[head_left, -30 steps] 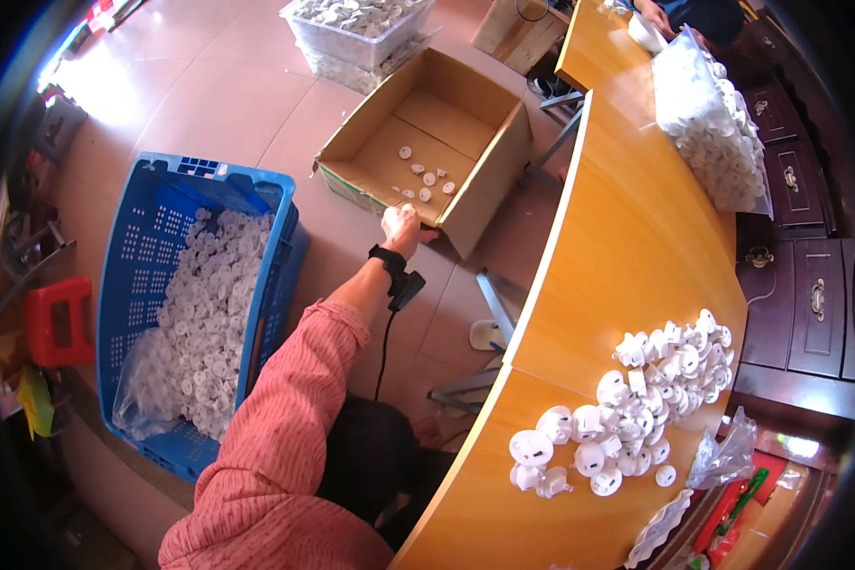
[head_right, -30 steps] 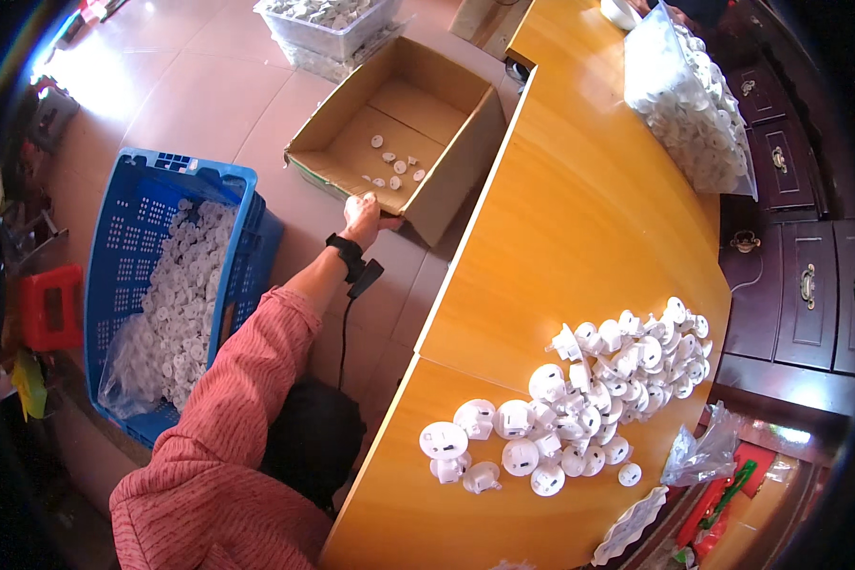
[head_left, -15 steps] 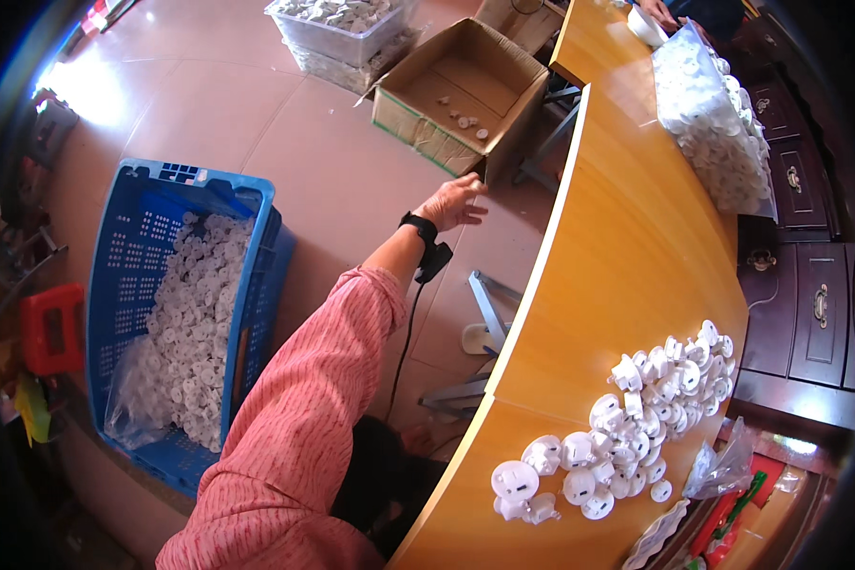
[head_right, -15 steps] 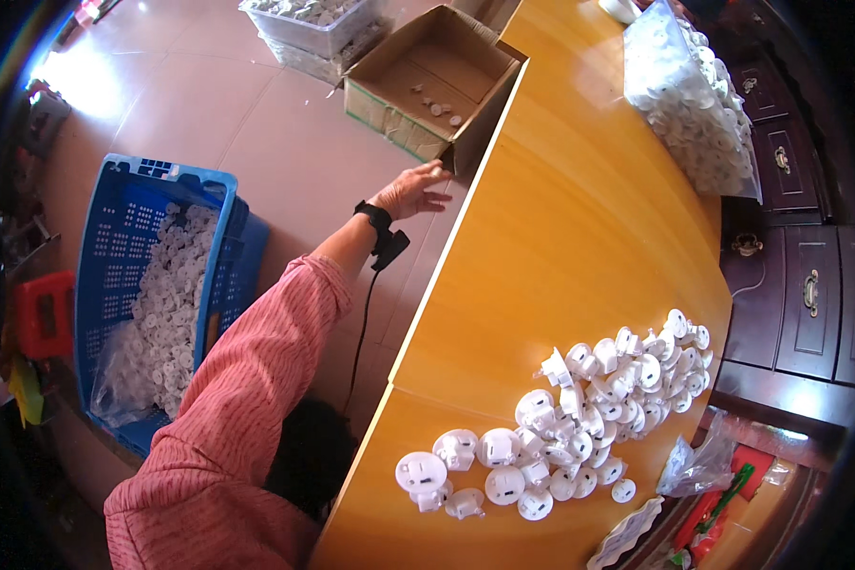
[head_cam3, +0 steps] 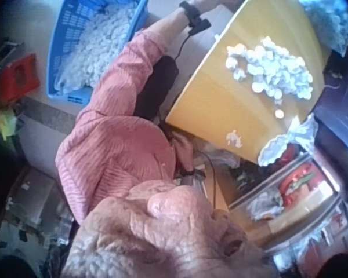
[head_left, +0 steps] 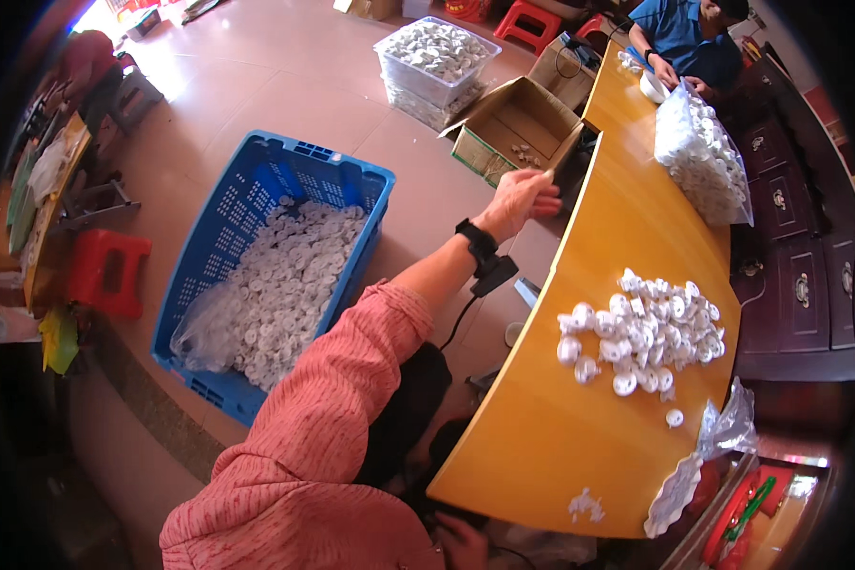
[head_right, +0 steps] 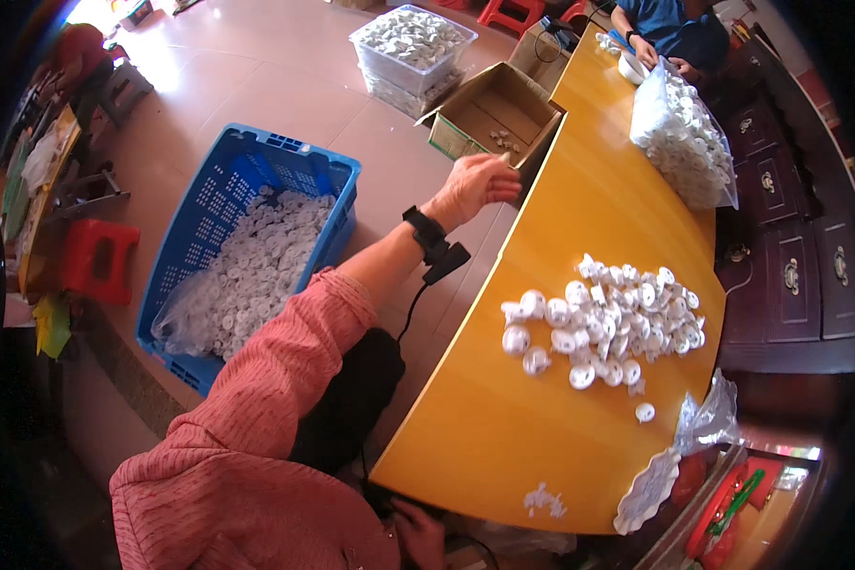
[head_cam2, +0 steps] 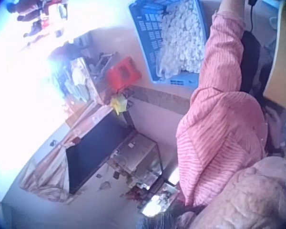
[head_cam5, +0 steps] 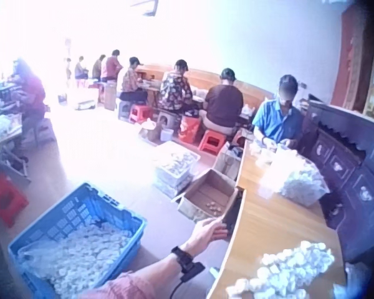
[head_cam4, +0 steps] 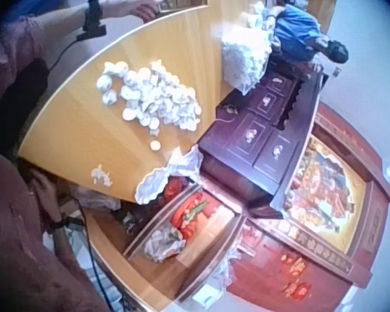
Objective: Assembling small white plastic components by inserting one piece into another and placing them on a table.
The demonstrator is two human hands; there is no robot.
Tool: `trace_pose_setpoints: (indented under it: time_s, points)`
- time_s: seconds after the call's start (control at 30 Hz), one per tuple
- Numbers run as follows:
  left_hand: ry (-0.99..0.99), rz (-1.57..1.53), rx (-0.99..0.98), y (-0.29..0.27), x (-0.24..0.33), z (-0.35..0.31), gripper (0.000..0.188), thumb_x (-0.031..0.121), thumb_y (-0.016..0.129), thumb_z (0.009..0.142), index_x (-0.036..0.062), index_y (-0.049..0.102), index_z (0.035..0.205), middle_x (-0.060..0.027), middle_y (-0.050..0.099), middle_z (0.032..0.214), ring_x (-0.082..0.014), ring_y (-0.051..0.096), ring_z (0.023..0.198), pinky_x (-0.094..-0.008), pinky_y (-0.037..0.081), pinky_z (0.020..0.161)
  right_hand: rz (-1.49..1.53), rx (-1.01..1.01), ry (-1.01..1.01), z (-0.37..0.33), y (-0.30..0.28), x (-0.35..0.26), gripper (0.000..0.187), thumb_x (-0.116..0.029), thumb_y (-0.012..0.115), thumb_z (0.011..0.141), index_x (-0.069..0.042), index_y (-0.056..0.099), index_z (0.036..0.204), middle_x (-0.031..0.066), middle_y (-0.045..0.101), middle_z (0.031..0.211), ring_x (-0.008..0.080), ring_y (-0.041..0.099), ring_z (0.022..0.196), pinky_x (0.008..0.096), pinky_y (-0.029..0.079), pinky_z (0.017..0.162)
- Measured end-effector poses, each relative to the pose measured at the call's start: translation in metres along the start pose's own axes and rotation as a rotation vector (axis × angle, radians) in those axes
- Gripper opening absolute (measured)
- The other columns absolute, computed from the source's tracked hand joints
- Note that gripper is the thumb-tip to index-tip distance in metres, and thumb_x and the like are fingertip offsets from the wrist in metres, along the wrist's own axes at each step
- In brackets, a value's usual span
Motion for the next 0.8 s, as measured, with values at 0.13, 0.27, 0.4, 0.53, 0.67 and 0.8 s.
trace_pose_setpoints:
  time_s: [0.13,0.27,0.4,0.53,0.67,0.8]
  points:
    - [0.156,-0.206,-0.146,0.053,0.083,-0.06,0.03,0.019,0.066,0.097,-0.0048,0.056,0.112,-0.0223,0.068,0.102,-0.0311,0.072,0.084,-0.0419,0.063,0.077,0.162,-0.028,-0.096,-0.002,-0.001,0.019,0.032,-0.002,0.061,0.098,0.001,0.064,0.13,0.0105,0.073,0.118,0.0072,0.066,0.076,0.0219,0.054,0.069]
    - [0.264,-0.213,-0.359,0.062,0.156,-0.182,0.036,0.018,0.054,0.103,-0.0081,0.053,0.128,-0.0228,0.068,0.115,-0.0306,0.07,0.099,-0.0428,0.058,0.092,0.293,-0.023,-0.086,-0.015,-0.005,0.02,0.027,0.0,0.06,0.098,0.003,0.066,0.125,0.0131,0.073,0.116,0.007,0.063,0.062,0.0223,0.052,0.054]
    - [0.359,0.053,-0.063,-0.021,0.162,-0.283,0.035,0.019,0.054,0.105,-0.0067,0.057,0.128,-0.0191,0.07,0.113,-0.0269,0.072,0.096,-0.0376,0.059,0.085,0.242,-0.035,-0.13,-0.027,-0.001,0.016,0.028,0.004,0.062,0.096,0.006,0.065,0.123,0.0167,0.074,0.11,0.0061,0.063,0.069,0.0198,0.051,0.06]
    - [0.145,0.068,0.433,-0.163,0.09,-0.316,0.036,0.022,0.068,0.096,-0.0054,0.065,0.119,-0.0153,0.071,0.102,-0.0248,0.071,0.086,-0.0371,0.06,0.078,0.157,-0.051,-0.233,-0.025,-0.002,0.031,0.029,0.002,0.061,0.097,0.004,0.066,0.125,0.0115,0.074,0.113,0.0094,0.068,0.089,0.0228,0.055,0.077]
    - [0.017,0.461,0.715,-0.254,0.024,-0.335,0.044,0.026,0.075,0.084,-0.0055,0.068,0.115,-0.0161,0.071,0.1,-0.0246,0.071,0.085,-0.0367,0.058,0.078,0.184,-0.029,-0.198,-0.032,-0.003,0.034,0.029,0.003,0.062,0.096,0.004,0.066,0.124,0.0121,0.074,0.115,0.0119,0.068,0.099,0.0242,0.054,0.086]
    - [0.067,1.146,0.903,-0.286,-0.011,-0.346,0.054,0.034,0.079,0.077,-0.0055,0.069,0.113,-0.023,0.072,0.103,-0.0333,0.072,0.095,-0.0415,0.056,0.086,0.204,-0.05,-0.179,-0.031,0.002,0.036,0.029,0.003,0.062,0.096,0.005,0.066,0.124,0.0136,0.073,0.116,0.0133,0.068,0.102,0.0253,0.053,0.09]
Point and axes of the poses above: each hand's wrist, its own z-axis towards the middle knuckle, its own y-axis out of the palm, x = y × z, the point moved 4 cm from there along z, towards the middle knuckle
